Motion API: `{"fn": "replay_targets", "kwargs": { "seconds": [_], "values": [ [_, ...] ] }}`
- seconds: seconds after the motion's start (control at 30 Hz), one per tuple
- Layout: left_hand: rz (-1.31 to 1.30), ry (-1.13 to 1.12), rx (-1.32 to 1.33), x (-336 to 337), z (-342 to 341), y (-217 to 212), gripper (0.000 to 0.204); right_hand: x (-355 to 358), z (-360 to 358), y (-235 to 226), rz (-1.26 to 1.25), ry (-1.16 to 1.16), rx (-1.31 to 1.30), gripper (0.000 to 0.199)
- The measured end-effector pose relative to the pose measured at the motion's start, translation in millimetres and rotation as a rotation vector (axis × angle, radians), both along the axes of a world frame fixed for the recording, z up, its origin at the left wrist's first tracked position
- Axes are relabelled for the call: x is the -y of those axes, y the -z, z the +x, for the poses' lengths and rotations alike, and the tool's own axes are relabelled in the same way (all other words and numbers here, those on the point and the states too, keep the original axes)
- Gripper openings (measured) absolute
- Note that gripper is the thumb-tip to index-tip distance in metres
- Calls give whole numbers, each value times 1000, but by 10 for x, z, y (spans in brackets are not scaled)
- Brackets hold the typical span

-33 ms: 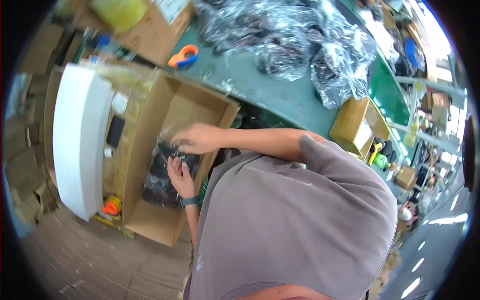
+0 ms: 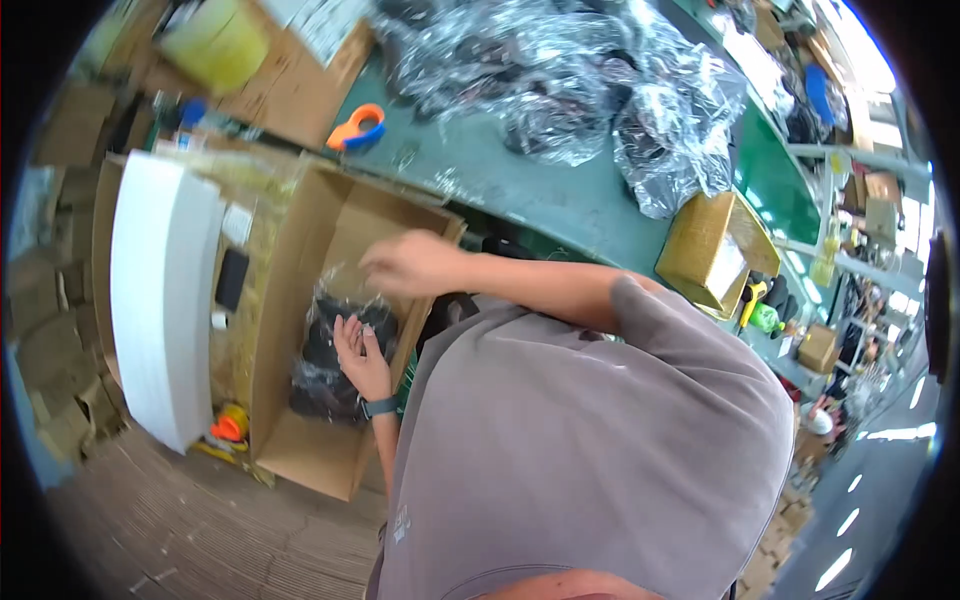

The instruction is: Pack items into cardboard boxes and seal them with packing tape.

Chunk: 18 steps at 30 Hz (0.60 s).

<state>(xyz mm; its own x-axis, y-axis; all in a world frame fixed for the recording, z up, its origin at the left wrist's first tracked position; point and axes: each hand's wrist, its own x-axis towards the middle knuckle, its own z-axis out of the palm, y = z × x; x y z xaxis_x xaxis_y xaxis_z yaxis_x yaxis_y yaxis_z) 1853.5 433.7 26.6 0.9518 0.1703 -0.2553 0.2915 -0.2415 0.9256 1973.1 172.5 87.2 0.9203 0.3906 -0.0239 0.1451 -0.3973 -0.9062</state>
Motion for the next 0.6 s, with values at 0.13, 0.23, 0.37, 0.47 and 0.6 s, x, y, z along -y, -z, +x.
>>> {"fn": "replay_targets", "kwargs": {
  "seconds": [0.13, 0.23, 0.37, 0.47, 0.6],
  "values": [
    [99, 222, 105, 1304, 515, -578, 59, 2554, -26, 907, -338, 759, 43, 36],
    [37, 552, 66, 2379, 759, -544, 56, 4165, -323, 1994, -899, 943, 1, 76],
    [32, 849, -115, 3505, 739, -165, 55, 4513, -380, 2300, -1033, 788, -20, 89],
    [-59, 835, -397, 4019, 691, 531, 54, 4604, -358, 2204, -989, 724, -64, 100],
    [-65, 668, -719, 4726, 799, 909, 67, 4833, -384, 2260, -904, 613, -170, 72]
  ]
}}
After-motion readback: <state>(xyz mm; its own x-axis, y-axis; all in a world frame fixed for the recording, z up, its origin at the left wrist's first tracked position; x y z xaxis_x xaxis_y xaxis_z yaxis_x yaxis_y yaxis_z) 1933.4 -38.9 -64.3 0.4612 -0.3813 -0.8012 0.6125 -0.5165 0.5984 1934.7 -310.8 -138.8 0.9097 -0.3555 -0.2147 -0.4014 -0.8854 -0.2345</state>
